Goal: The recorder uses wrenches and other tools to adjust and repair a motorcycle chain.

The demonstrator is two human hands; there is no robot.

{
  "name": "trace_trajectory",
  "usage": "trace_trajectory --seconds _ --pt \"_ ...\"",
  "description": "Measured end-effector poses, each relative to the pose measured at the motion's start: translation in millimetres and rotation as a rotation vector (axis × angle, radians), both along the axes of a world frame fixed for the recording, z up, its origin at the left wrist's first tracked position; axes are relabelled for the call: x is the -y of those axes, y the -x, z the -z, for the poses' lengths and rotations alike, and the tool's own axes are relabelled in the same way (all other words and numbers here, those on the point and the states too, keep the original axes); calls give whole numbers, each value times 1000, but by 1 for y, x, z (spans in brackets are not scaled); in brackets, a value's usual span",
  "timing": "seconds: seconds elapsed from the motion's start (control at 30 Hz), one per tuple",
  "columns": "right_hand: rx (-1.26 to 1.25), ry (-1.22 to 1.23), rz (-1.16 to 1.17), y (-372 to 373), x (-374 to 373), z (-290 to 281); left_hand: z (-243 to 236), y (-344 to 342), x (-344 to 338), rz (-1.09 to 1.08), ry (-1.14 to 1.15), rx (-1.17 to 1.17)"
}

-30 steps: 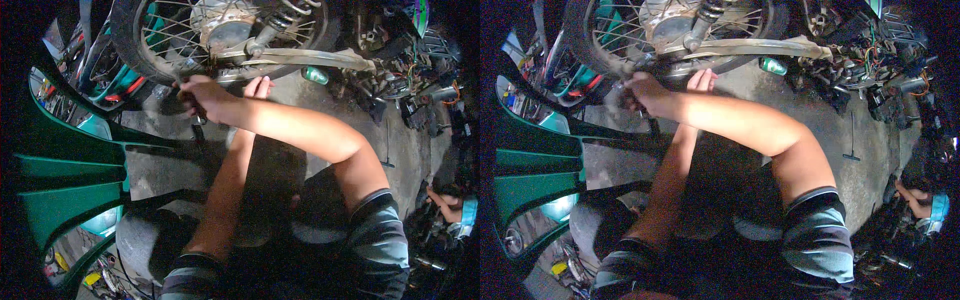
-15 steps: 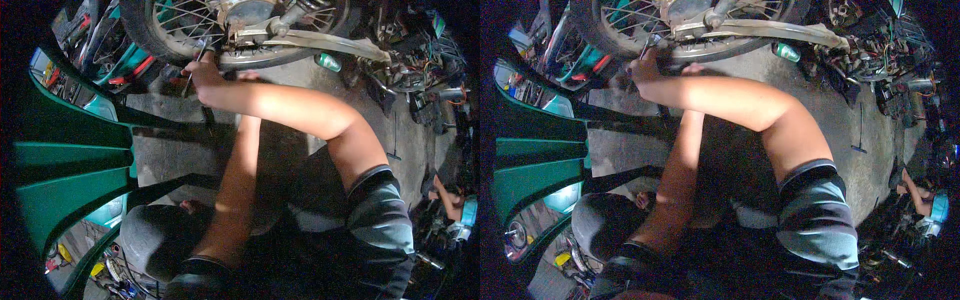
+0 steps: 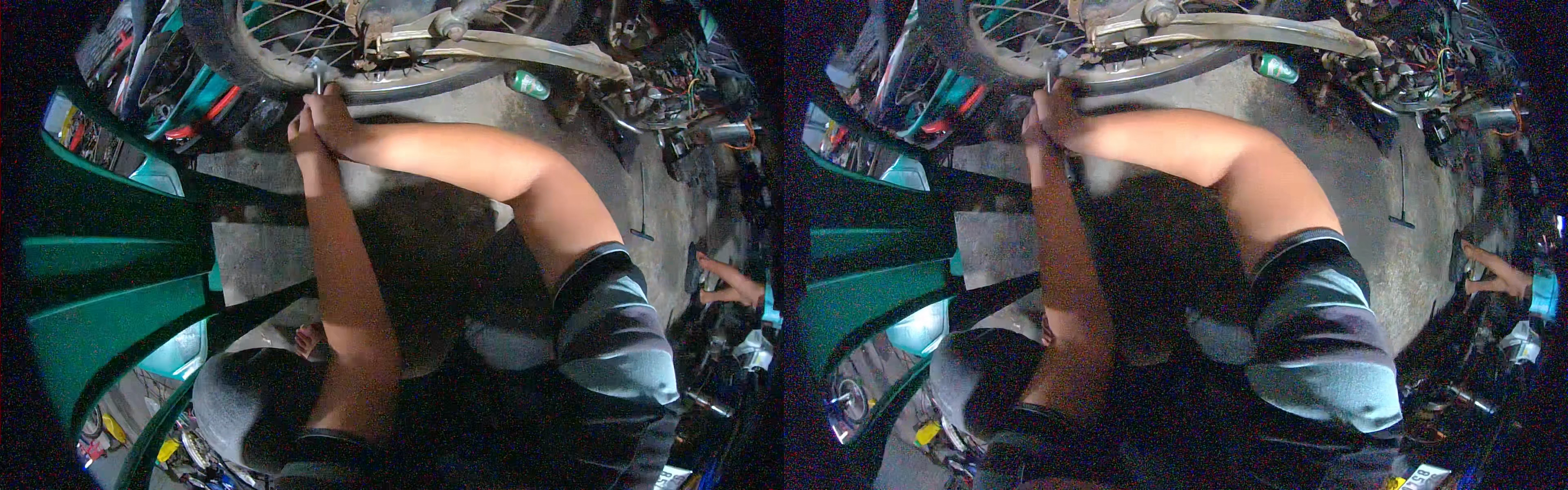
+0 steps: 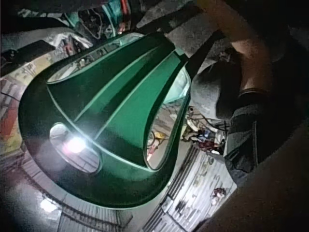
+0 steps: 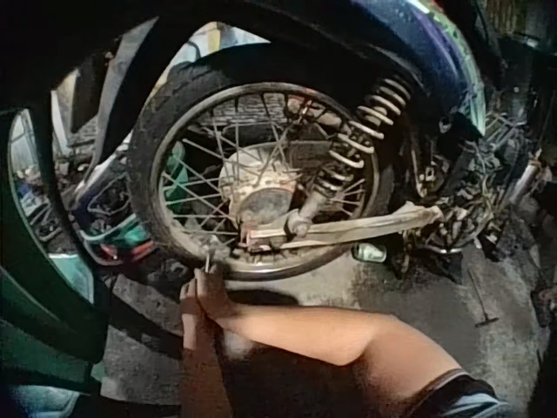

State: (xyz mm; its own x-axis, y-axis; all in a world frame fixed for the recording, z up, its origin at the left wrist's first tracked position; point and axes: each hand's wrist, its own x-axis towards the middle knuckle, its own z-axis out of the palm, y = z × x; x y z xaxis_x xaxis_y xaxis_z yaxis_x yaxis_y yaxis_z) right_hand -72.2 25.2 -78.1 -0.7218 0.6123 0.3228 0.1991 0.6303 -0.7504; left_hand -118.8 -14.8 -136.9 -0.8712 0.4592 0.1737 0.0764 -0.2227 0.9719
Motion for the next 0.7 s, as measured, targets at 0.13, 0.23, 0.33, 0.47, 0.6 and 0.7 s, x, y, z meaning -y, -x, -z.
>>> trace_trajectory --seconds 0.13,0.23,0.33,0.47,0.6,0.7 --pt "-350 704 133 -8 -24 19 -12 -13 -19 161 -51 413" --pt "-136 824 -53 -9 -35 27 -33 -11 -14 94 566 312" --pt "-133 658 -69 -19 -55 37 -45 -23 -20 57 628 8" --pt "222 1017 -548 -72 -94 41 -72 -55 -27 189 -22 153" --pt "1351 -557 -906 -79 -65 -6 -68 -53 6 58 -51 -37" --pt "1359 -543 -910 -89 -98 10 -80 -100 -24 54 261 -418"
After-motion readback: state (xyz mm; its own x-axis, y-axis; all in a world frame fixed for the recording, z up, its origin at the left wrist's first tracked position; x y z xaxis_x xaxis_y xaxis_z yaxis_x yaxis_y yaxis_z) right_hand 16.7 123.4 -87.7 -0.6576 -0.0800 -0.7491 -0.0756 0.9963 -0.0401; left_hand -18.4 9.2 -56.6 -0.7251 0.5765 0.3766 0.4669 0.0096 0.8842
